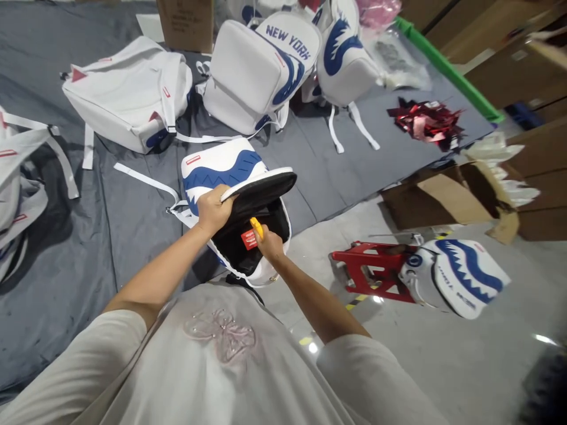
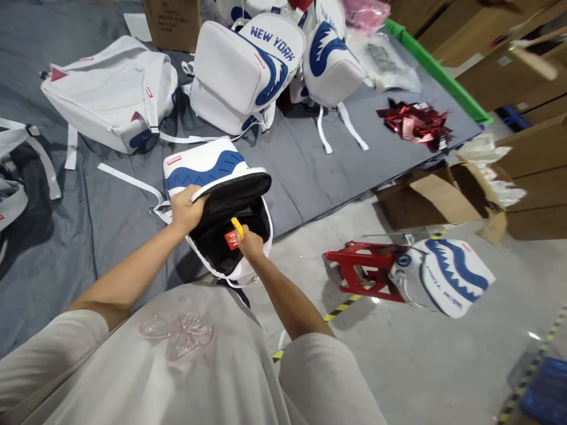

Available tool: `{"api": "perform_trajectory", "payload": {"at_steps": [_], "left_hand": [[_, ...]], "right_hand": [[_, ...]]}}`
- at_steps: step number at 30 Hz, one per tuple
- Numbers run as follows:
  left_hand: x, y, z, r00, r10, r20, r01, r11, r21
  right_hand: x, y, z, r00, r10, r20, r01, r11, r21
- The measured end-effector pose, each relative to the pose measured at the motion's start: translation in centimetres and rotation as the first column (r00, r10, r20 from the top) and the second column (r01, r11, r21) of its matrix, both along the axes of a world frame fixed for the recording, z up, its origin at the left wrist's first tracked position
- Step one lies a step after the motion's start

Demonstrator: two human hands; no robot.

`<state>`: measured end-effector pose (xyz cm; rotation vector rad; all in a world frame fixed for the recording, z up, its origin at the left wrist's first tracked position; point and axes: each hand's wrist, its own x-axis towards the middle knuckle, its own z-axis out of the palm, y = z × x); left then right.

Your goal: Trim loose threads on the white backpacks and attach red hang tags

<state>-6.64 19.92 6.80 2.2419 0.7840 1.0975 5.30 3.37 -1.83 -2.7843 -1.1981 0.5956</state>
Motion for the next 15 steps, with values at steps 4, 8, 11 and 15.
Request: {"api": "perform_trajectory", "payload": {"at_steps": [4, 8, 11, 15], "left_hand": [[0.2, 0.0, 0.8, 0.995, 0.020, -0.094, -0.025, 0.998, -0.051], [-0.2, -0.9, 1.6, 0.995, 0.050, -0.092, -0.048, 0.999, 0.021], [-0.7, -1.9, 1.6, 0.996, 0.067, -0.063, -0.055, 0.983, 0.176], [-0.6, -2.7, 1.2, 0.989, 0.049, -0.142, -0.016, 0.974, 0.224]], "right_hand": [[3.0, 0.1, 4.0, 0.997, 0.044, -0.056, -0.052, 0.989, -0.141], [7.0, 0.7, 9.1, 0.983, 0.126, -0.135, -0.155, 0.960, -0.232], [9.4, 0.9, 11.8, 0.949, 0.154, -0.277, -0.243, 0.913, -0.326], [11.6, 0.7, 13.0, 0.925, 0.139, -0.353, -0.323, 0.779, -0.537]]}}
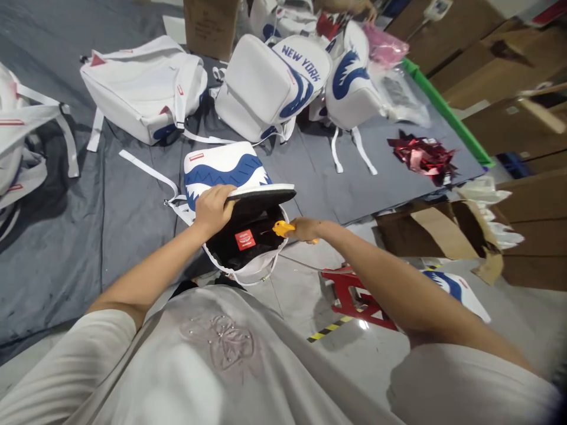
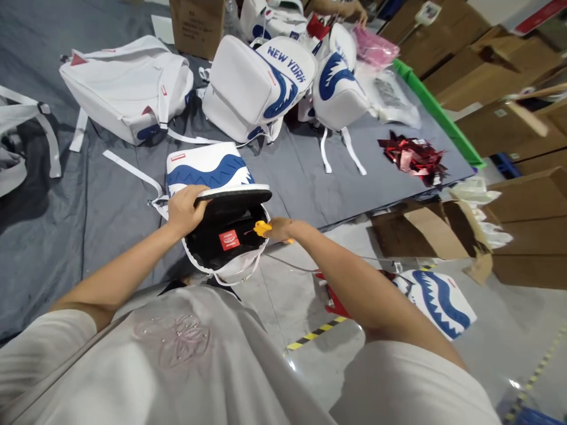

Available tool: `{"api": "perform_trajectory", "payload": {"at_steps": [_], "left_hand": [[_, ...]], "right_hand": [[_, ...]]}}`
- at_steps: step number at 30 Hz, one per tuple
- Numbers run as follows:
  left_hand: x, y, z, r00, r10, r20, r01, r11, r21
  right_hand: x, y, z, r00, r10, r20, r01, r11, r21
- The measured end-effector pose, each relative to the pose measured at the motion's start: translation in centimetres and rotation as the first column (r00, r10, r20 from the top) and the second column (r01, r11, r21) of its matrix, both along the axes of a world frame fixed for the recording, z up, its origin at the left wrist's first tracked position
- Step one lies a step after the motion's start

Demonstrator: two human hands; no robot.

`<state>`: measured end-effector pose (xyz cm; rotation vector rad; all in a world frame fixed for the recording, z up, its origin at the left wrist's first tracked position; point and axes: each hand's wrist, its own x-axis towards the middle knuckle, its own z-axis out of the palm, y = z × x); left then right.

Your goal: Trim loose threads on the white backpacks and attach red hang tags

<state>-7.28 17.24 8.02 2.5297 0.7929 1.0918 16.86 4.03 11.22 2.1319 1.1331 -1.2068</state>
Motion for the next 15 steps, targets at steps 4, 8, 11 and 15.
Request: {"api": "perform_trajectory", "payload": {"at_steps": [4, 8, 11, 15], "left_hand": [[0.5, -0.5, -0.5, 0.994, 0.102, 0.044, -0.105, 0.993, 0.059], [0.7, -1.7, -0.7, 0.991, 0.099, 0.088, -0.104, 0.993, 0.061], [0.5, -4.1, 0.4, 0.988, 0.136, 0.069, -0.126, 0.984, -0.125], [-2.2, -8.7, 1.7, 0.995, -0.026, -0.094, -0.021, 0.883, -0.468]], "right_hand": [[1.9, -0.1, 0.1, 0.978, -0.046, -0.205, 0.016, 0.989, -0.144], [3.6, -0.3, -0.3, 0.892, -0.149, -0.427, 0.106, 0.987, -0.124], [5.1, -1.0, -1.2, 0.861, -0.159, -0.483, 0.143, 0.987, -0.069], [7.8, -4.2, -3.0, 0.874, -0.111, -0.473, 0.149, 0.988, 0.044]]}}
